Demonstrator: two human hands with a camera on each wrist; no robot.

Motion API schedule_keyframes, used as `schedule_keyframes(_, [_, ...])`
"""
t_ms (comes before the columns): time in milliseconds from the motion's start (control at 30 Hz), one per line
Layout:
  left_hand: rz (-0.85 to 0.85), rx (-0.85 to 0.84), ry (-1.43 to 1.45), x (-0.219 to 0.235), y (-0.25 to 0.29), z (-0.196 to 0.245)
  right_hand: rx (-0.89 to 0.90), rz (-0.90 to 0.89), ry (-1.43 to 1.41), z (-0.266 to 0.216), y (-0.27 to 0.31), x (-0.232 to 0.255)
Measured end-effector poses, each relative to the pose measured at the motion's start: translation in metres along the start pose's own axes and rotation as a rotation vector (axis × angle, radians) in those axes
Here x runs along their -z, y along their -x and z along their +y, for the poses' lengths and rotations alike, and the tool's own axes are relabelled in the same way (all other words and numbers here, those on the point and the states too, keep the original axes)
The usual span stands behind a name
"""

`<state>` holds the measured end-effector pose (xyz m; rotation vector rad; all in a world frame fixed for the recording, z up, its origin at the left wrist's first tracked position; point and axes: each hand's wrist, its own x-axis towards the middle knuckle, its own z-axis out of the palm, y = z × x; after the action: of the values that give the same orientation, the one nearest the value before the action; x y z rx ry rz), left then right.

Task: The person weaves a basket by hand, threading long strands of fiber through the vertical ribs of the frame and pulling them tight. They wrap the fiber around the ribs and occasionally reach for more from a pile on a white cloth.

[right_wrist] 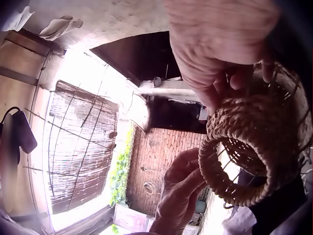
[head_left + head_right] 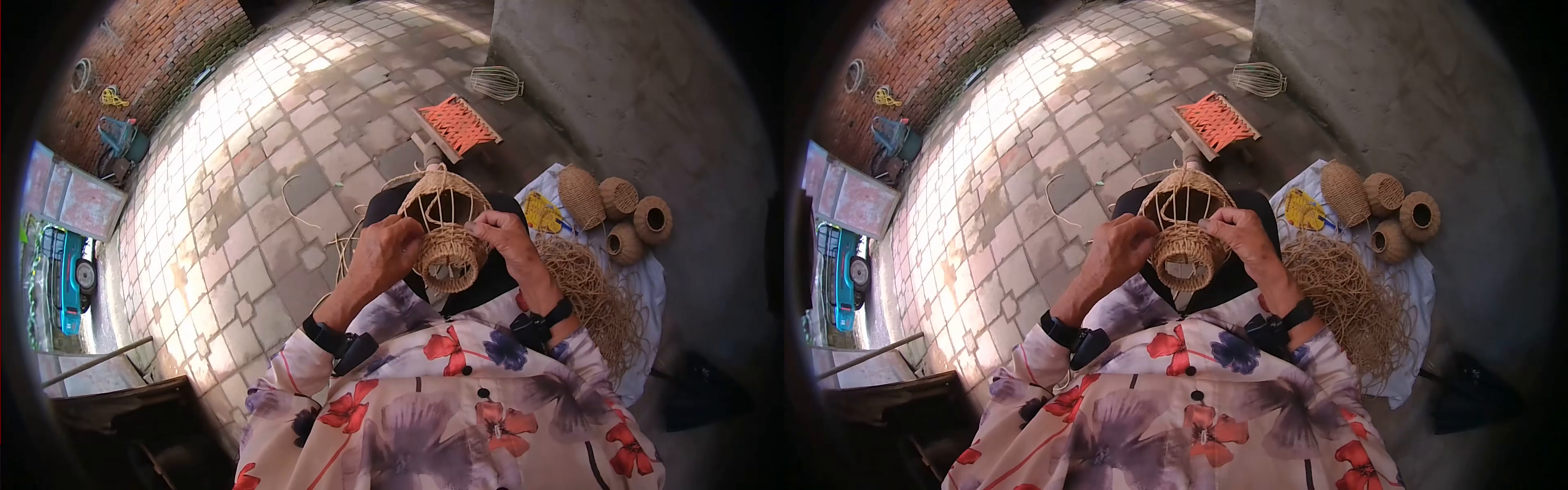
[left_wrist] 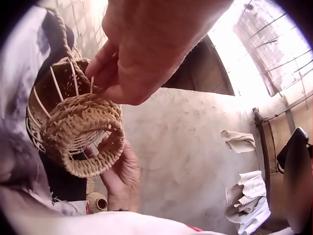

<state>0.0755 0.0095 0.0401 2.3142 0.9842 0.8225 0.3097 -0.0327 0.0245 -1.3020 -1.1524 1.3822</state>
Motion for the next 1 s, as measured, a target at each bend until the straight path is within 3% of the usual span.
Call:
schedule_keyframes(333, [0.035, -0.011, -0.054, -0.013, 0.015, -0.005, 0.031, -0.013, 0.015, 0.008, 0.0, 0.001])
schedule_keyframes(400, [0.026, 0.351, 0.497, -0.014, 0.026, -0.01, 0.029, 0.01, 0.02, 0.006, 0.003, -0.002])
schedule_keyframes(433, [0.028, 0.351, 0.495, -0.016, 0.032, -0.016, 0.031, 0.007, 0.02, 0.006, 0.002, -0.002])
schedule_keyframes(500, [0.197, 0.461, 0.436, -0.018, 0.039, -0.027, 0.033, 0.004, -0.012, 0.007, -0.001, 0.001])
schedule_keyframes(533, [0.192, 0.415, 0.252, -0.018, 0.041, -0.031, 0.032, 0.001, -0.012, 0.007, -0.001, 0.001])
schedule_keyframes(567, [0.195, 0.422, 0.252, -0.019, 0.044, -0.034, 0.026, 0.004, -0.009, 0.007, -0.001, 0.001])
schedule_keyframes(633, [0.017, 0.314, 0.14, -0.017, 0.043, -0.029, 0.019, 0.006, -0.006, 0.006, -0.001, -0.001])
schedule_keyframes(767, [0.051, 0.214, 0.075, -0.017, 0.042, -0.017, 0.003, 0.006, -0.022, 0.006, -0.001, 0.002])
schedule_keyframes(867, [0.104, 0.076, -0.16, -0.011, 0.042, -0.008, 0.0, -0.004, -0.009, 0.002, 0.0, 0.001])
schedule_keyframes(933, [-0.071, -0.058, -0.382, -0.008, 0.04, -0.007, -0.007, -0.005, 0.002, 0.004, 0.001, 0.001])
schedule_keyframes(1000, [-0.16, -0.05, -0.348, -0.003, 0.042, -0.009, 0.063, -0.004, 0.105, 0.012, 0.002, -0.002])
